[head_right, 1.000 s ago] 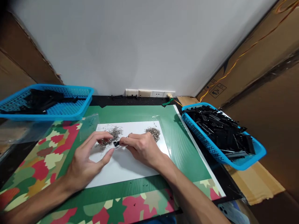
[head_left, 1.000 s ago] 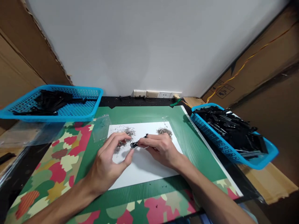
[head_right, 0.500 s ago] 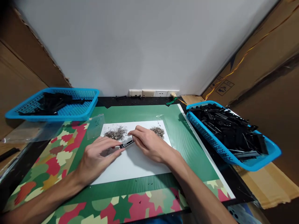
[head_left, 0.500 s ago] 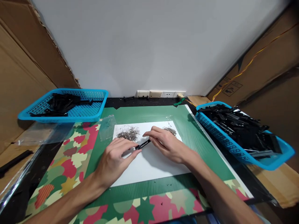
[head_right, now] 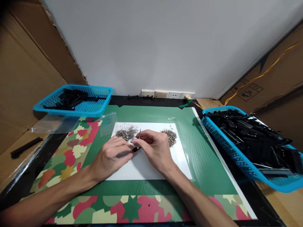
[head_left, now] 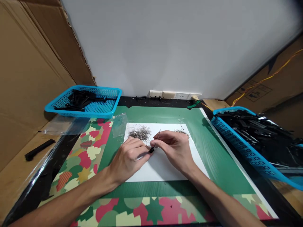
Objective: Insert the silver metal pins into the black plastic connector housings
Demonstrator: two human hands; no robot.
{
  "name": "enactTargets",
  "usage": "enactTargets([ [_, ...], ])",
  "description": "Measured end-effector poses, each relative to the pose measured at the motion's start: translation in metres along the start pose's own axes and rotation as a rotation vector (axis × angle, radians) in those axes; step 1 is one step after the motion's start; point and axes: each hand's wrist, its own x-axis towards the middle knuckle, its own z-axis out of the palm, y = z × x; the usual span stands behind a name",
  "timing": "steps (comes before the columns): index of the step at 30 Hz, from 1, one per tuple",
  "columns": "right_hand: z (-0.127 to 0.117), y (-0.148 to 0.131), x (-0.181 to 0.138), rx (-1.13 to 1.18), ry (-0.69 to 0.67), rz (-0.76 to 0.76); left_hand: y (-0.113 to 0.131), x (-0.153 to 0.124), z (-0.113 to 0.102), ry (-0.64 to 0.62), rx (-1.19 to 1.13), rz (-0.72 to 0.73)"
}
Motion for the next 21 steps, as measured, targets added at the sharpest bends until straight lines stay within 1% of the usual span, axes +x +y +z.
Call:
enactTargets([
  [2, 0.009, 0.001, -0.001, 0.091, 0.006, 0.066, -0.001, -0.001, 0.000, -0.004, 0.002, 0.004],
  [4, 0.013, 0.003, -0.003, 0.111, 0.017, 0.076, -0.001, -0.001, 0.000, -0.011, 0.003, 0.007],
  [7, 0.014, 0.004, -0.005, -0.002, 0.053, 0.026, -0.001, -0.001, 0.000, -0.012, 0.003, -0.002],
  [10, 0.015, 0.005, -0.007, -0.112, 0.051, -0.038, -0.001, 0.000, -0.001, -0.009, 0.007, -0.009],
  [15, 0.016, 0.005, -0.008, -0.160, 0.035, -0.073, -0.001, -0.001, 0.000, -0.005, 0.010, 0.001],
  [21, 0.015, 0.004, -0.009, -0.231, 0.022, -0.133, 0.000, -0.001, -0.002, -0.041, -0.011, -0.008],
])
